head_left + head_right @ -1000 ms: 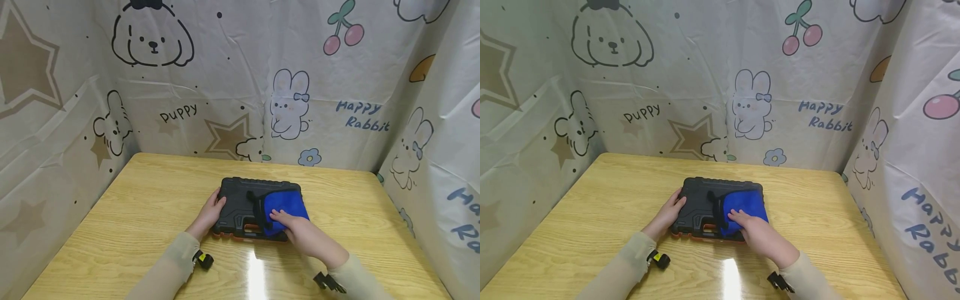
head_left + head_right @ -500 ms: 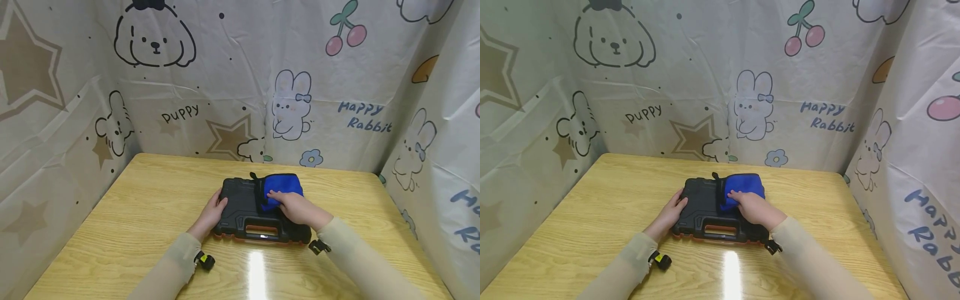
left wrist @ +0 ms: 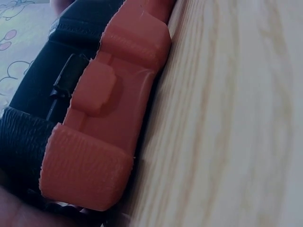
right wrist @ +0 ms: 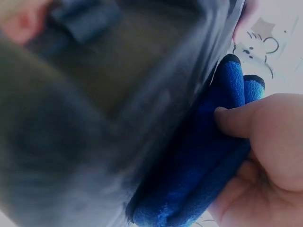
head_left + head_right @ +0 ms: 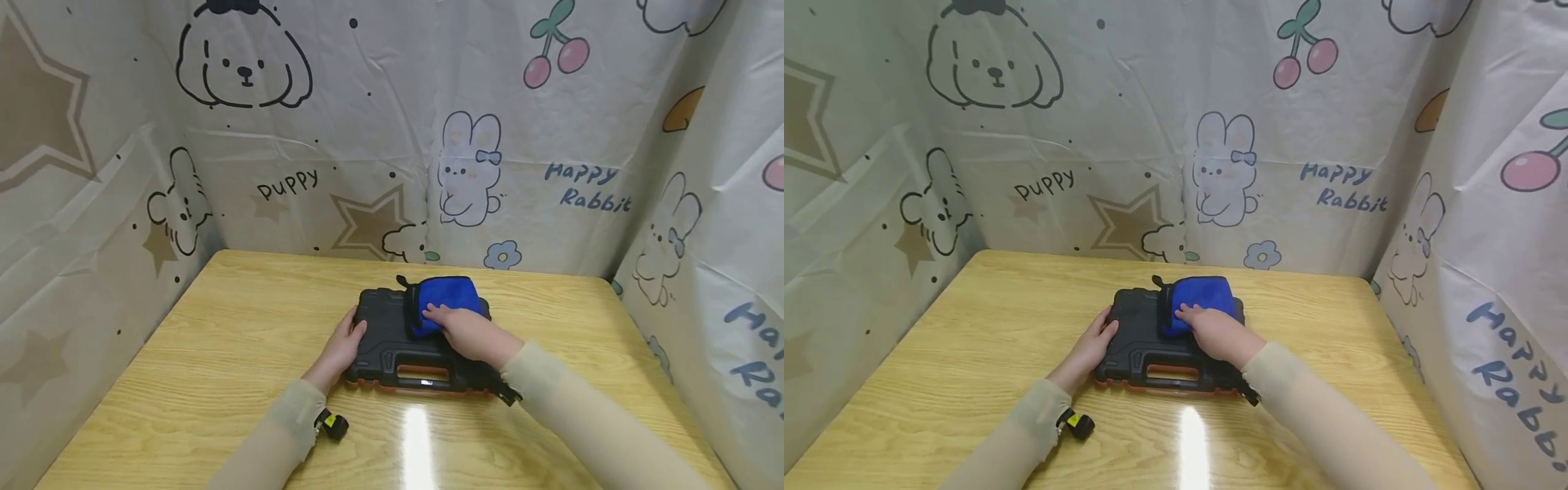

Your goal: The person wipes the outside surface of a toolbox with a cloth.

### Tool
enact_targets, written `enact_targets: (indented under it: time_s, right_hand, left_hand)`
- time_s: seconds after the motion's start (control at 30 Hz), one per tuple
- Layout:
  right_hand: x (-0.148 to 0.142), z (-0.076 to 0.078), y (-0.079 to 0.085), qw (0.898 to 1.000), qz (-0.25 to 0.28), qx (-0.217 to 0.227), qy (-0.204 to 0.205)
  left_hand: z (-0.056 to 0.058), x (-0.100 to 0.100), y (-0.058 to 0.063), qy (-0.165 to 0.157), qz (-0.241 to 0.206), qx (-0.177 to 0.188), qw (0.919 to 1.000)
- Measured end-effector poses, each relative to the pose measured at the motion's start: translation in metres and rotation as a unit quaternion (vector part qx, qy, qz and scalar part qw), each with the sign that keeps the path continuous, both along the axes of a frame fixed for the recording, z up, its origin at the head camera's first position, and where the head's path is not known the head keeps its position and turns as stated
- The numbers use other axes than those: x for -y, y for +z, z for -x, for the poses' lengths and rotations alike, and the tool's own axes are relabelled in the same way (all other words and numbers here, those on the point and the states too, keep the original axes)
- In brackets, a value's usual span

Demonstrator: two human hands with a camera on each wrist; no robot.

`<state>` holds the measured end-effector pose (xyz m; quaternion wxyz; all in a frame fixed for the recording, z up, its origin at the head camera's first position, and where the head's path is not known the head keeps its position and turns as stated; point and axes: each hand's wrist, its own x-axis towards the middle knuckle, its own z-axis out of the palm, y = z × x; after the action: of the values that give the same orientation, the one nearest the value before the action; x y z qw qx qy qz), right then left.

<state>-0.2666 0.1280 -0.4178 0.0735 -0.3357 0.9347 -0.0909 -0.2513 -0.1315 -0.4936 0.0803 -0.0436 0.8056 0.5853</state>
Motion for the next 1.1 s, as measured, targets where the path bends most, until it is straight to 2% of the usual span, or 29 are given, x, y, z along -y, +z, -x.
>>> enact_targets:
  time_s: [0.4, 0.6, 0.8, 1.1]
  right_hand:
    - [-0.006, -0.061, 0.004, 0.999, -0.005, 0.001, 0.039]
    - [-0.006, -0.079, 0.008, 0.999, -0.006, 0.003, 0.033]
    - [-0.007, -0.082, 0.012, 0.999, -0.011, -0.006, 0.051]
    - [-0.007, -0.067, 0.014, 0.998, 0.015, 0.008, 0.056]
  left_hand:
    - [-0.002, -0.001, -0.005, 0.012, 0.0, 0.013, 0.9998]
    - [-0.003, -0.001, -0.004, 0.009, 0.002, 0.011, 0.9999]
    - [0.0, 0.001, -0.003, 0.005, 0.008, 0.012, 0.9999]
    - [0.002, 0.002, -0.002, -0.003, 0.011, 0.012, 0.9999]
